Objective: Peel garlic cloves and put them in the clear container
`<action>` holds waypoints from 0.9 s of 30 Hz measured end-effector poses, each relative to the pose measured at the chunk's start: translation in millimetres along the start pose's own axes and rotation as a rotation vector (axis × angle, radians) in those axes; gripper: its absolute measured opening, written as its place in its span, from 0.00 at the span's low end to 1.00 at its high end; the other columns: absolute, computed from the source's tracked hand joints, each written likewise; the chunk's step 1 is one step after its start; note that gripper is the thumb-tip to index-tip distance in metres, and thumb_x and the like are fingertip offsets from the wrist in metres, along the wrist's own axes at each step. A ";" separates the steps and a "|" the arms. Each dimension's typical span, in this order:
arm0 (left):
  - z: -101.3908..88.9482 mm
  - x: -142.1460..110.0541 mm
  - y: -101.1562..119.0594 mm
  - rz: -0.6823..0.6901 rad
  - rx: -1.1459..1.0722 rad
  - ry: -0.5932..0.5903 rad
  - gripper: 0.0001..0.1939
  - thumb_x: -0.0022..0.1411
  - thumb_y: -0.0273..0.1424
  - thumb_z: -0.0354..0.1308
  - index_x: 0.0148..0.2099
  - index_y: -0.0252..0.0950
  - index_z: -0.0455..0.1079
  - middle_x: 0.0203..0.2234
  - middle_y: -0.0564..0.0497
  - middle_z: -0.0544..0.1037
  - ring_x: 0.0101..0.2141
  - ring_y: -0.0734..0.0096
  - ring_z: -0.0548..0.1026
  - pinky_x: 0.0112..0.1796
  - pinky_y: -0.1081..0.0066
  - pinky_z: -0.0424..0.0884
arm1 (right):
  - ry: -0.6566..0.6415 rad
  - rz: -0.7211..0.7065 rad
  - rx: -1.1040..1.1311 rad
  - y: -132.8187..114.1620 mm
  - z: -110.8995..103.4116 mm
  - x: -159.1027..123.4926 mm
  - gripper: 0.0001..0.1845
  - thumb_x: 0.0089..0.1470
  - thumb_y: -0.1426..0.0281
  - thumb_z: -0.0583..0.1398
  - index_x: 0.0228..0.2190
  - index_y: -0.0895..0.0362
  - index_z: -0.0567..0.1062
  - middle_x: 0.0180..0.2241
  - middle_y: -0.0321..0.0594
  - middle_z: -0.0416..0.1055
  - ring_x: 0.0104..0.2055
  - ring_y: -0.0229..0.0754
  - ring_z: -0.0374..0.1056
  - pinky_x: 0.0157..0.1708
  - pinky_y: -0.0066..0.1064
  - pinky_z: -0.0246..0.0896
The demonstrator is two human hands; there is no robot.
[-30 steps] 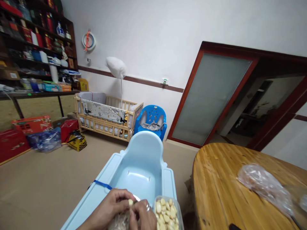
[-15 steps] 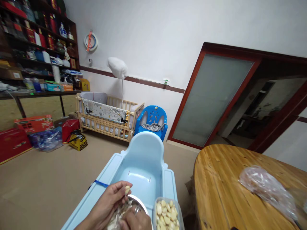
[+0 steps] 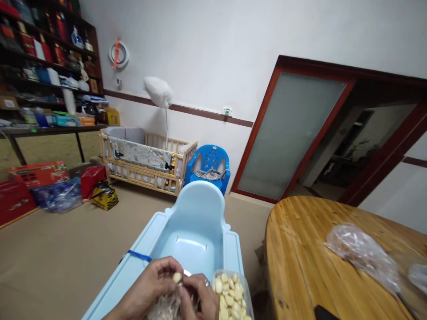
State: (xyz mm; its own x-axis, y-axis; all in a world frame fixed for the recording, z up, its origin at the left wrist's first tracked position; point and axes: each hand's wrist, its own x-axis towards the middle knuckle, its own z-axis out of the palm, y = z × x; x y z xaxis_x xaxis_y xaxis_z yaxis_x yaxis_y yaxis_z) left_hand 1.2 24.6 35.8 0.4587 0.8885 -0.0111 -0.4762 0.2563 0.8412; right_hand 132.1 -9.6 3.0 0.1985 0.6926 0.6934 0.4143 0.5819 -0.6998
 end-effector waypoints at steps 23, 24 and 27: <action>-3.9 1.6 -10.4 0.000 0.164 0.017 0.14 0.30 0.13 0.65 0.24 0.32 0.74 0.19 0.56 0.77 0.25 0.72 0.70 0.27 0.76 0.61 | -0.141 0.092 -0.002 9.4 -6.2 -5.5 0.17 0.54 0.59 0.53 0.19 0.54 0.66 0.16 0.29 0.60 0.17 0.35 0.55 0.18 0.27 0.46; -2.8 1.6 -9.9 -0.006 0.160 0.030 0.15 0.30 0.12 0.65 0.23 0.32 0.74 0.18 0.56 0.77 0.24 0.73 0.70 0.26 0.77 0.60 | -0.147 0.116 0.005 9.3 -6.0 -5.9 0.17 0.55 0.59 0.53 0.19 0.53 0.65 0.16 0.29 0.59 0.17 0.35 0.54 0.18 0.27 0.46; 1.1 1.7 -6.4 -0.055 0.143 0.051 0.16 0.28 0.11 0.64 0.24 0.32 0.74 0.17 0.57 0.76 0.23 0.74 0.70 0.25 0.77 0.61 | -0.141 0.161 0.038 8.7 -5.7 -5.9 0.17 0.55 0.58 0.53 0.20 0.53 0.65 0.17 0.29 0.59 0.18 0.36 0.54 0.19 0.27 0.47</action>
State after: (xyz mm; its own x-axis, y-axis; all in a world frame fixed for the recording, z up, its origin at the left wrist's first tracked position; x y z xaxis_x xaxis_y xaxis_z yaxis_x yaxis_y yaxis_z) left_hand 6.0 24.1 31.0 0.4405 0.8939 -0.0832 -0.3384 0.2512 0.9068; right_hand 139.5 -11.0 -6.2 0.1318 0.8295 0.5427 0.3527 0.4724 -0.8077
